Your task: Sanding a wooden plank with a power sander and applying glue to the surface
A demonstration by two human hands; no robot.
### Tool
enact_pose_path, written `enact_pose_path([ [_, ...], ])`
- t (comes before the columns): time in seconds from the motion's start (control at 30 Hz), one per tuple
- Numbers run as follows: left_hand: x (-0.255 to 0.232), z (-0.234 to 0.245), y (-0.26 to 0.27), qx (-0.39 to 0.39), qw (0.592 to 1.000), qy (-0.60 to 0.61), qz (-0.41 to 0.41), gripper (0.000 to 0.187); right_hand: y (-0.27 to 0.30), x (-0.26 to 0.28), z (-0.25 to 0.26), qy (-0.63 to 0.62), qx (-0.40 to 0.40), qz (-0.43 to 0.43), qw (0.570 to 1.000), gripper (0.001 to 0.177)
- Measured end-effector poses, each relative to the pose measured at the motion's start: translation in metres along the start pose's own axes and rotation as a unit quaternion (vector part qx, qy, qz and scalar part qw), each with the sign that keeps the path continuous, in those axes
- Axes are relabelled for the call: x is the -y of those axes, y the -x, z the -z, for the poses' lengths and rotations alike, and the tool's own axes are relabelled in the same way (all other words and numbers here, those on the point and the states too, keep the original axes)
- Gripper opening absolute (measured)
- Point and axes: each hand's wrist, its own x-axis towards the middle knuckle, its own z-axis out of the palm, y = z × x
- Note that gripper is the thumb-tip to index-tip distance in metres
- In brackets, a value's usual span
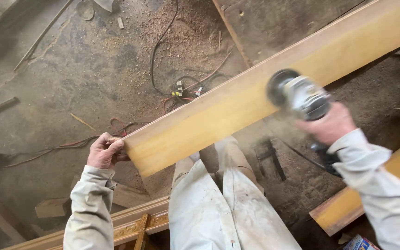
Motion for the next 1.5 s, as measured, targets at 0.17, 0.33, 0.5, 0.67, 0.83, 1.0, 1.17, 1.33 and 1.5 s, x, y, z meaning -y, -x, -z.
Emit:
enact_pose_path([
  [0.17,-0.006,-0.026,-0.001,-0.010,0.999,0.044,-0.027,0.022,0.076,0.074,-0.070,0.027,0.002,0.048,0.998,0.063],
  [0.33,-0.008,-0.036,-0.008,0.025,0.999,0.005,-0.019,0.024,0.117,0.105,-0.130,0.177,0.083,0.065,0.979,0.082],
  [0.5,-0.023,-0.049,0.000,0.032,0.999,0.013,-0.014,0.026,0.169,0.154,-0.178,0.263,0.150,0.090,0.949,0.083],
  [0.67,-0.004,-0.036,-0.018,0.056,0.998,0.031,0.008,0.029,0.208,0.189,-0.208,0.295,0.209,0.146,0.921,0.068],
  [0.83,0.000,-0.037,-0.021,0.060,0.997,0.048,0.016,0.027,0.209,0.186,-0.208,0.319,0.214,0.106,0.917,0.075],
  [1.0,0.025,-0.021,-0.040,0.056,0.997,0.058,0.010,0.026,0.210,0.183,-0.206,0.299,0.194,0.140,0.924,0.071],
  [1.17,0.016,-0.022,-0.030,0.049,0.997,0.053,0.014,0.025,0.201,0.168,-0.205,0.276,0.208,0.163,0.924,0.074],
  [1.33,-0.011,-0.036,0.000,0.016,0.999,0.050,-0.010,0.023,0.136,0.107,-0.124,0.175,0.069,0.052,0.981,0.067],
  [1.5,-0.004,-0.027,-0.001,0.010,1.000,0.024,-0.017,0.025,0.040,0.003,-0.043,0.043,-0.021,-0.006,0.999,0.064],
])
